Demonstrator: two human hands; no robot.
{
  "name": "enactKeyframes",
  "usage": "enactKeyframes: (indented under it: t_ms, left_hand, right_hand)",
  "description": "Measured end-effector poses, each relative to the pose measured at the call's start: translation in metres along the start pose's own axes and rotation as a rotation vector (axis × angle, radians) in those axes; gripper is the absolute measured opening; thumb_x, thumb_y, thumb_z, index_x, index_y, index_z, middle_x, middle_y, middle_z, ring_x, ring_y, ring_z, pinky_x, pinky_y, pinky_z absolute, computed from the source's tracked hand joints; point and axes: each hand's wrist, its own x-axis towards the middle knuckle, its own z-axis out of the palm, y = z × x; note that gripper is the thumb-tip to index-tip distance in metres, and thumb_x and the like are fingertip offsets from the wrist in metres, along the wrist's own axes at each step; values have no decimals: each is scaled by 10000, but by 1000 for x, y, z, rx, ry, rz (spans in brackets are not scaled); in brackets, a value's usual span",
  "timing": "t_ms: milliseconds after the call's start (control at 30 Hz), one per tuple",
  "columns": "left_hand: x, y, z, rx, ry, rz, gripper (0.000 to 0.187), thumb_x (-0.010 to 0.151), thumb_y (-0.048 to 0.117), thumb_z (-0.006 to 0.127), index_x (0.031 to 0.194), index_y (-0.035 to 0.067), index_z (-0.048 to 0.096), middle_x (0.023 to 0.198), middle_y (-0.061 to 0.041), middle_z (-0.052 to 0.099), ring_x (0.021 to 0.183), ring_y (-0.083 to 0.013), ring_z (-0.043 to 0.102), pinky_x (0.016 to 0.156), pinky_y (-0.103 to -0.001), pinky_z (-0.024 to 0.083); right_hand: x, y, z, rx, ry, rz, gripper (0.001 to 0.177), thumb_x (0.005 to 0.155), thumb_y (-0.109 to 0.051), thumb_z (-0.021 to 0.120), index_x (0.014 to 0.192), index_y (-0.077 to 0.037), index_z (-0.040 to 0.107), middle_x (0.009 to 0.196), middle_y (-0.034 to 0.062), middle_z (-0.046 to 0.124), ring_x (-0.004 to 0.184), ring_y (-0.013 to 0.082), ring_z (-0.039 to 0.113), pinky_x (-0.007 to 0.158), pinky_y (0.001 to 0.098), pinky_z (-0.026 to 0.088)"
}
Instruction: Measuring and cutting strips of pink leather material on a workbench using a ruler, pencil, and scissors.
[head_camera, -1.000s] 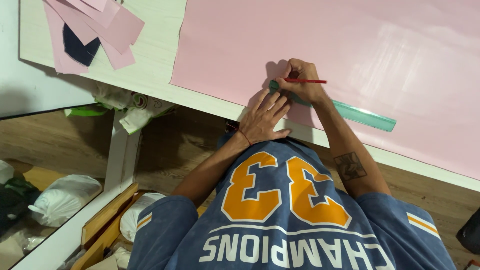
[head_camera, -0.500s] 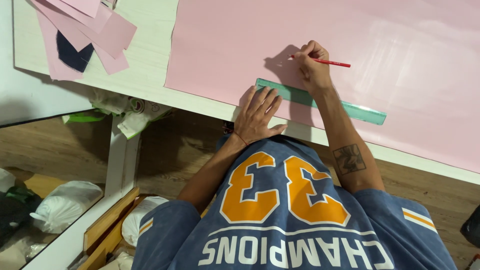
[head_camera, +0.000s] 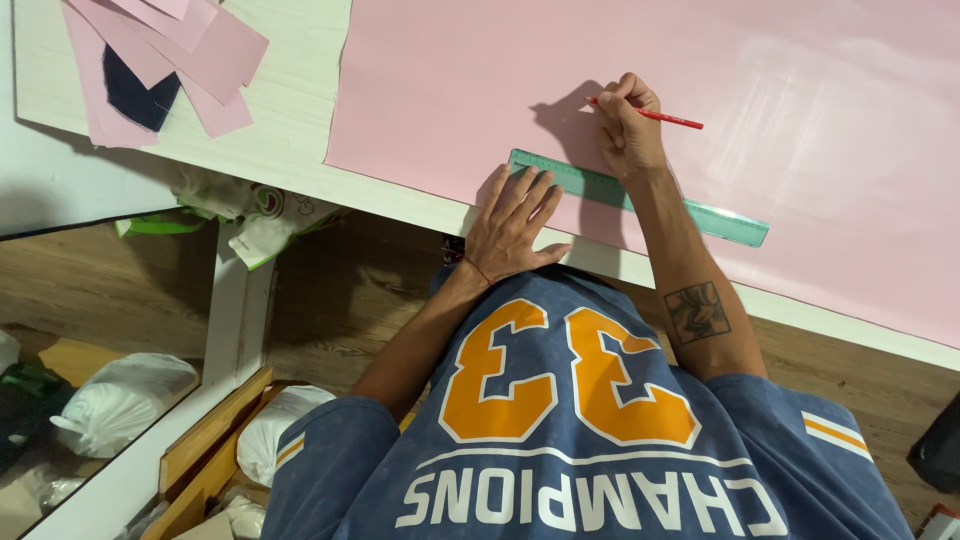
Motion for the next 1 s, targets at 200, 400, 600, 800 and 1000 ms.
enactKeyframes:
  t_ms: [200,400,600,800,1000]
  left_hand:
    - [2,2,-5,-8,6,3,842,971,738,584,1520,100,594,1636,-137,466,1545,-304,350,1309,-580,148]
    - [4,1,-7,-20,3,-1,835,974,710,602,1536,92,578,1656,-151,426,1561,-303,311,1314,-586,146]
    - [7,3,-13,-39,12,-4,808,958,672,646,1489,64,617,1609,-168,485,1526,-315,370,1309,-594,153]
    - [4,2,-9,-55,39,0,808,948,663,676,1482,58,630,1611,-172,482,1530,-316,366,1308,-600,153]
    - [5,2,-9,-53,32,4,805,950,669,670,1485,69,627,1617,-157,488,1539,-313,359,1308,-594,144]
  right_hand:
    - [-2,-2,1,-8,16,12,297,956,65,680,783,-134,544,705,-4,619,424,8,307,352,160,231]
    - [2,10,2,-258,-136,-61,279,892,132,712,784,-98,596,649,5,606,380,38,378,322,176,310]
    - [-10,6,21,-621,-234,-55,269,930,80,768,858,-96,578,764,4,645,599,35,525,589,148,475]
    - [-8,7,18,-646,-232,-78,283,921,69,779,859,-103,563,750,-5,616,573,39,499,549,144,451]
    - [-7,8,16,-638,-241,-81,289,922,74,777,861,-108,562,748,-12,614,581,37,494,563,143,445]
